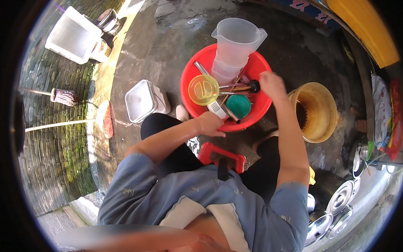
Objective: The person washes various kitchen items in a red bucket filled with water. They scrub a white container, rinse plastic pitchers, and clean metal utensils including ladles and chopsticks. The person transfers the washed items into a yellow bucket.
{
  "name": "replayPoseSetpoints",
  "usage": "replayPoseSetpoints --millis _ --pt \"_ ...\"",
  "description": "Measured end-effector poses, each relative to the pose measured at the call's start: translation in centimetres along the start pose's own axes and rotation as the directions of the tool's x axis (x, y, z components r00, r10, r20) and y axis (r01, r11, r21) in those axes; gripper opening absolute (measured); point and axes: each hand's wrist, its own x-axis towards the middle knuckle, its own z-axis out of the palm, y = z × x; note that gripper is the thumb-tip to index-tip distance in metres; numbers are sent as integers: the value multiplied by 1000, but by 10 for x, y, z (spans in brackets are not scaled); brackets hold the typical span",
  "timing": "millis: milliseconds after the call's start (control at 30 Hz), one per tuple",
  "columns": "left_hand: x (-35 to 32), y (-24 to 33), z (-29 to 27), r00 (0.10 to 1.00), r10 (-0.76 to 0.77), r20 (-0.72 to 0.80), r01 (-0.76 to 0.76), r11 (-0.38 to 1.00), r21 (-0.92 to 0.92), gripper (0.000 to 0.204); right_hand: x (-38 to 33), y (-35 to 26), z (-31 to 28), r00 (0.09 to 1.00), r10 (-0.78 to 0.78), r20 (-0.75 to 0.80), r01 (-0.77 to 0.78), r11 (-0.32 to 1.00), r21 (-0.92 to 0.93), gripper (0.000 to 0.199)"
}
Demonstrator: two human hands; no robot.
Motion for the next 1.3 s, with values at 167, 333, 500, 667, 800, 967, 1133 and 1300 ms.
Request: replayPoseSetpoints --millis 167,333,500,667,800,967,1133,1300 --pt "-8 -10 -10 988 136 -75 -142 987 -81 44 78 6 104 953 178 245 -166 984 -68 29" --pt "-6 -44 -73 888 -85 -452 -65 950 -305 34 107 60 215 964 202 174 -247 924 294 44" --pt "4 -87 -90 632 -380 -676 97 904 -417 33 124 65 232 853 391 345 -477 853 213 45" --pt "28 -98 -71 775 -405 -485 298 911 -285 44 92 71 244 778 563 278 -621 757 205 46" --pt "36 -89 -69 846 -353 -400 319 936 -150 37 64 70 257 707 675 210 -707 665 242 47" --pt "32 -82 -82 923 -303 -238 269 949 -166 29 53 88 252 621 760 194 -731 472 493 48" --pt "32 -81 -83 909 -379 -175 353 921 -162 33 51 91 224 532 808 254 -567 117 815 50" --pt "37 -91 -75 856 -388 -341 324 918 -231 40 67 52 183 544 778 315 -306 -165 937 51"
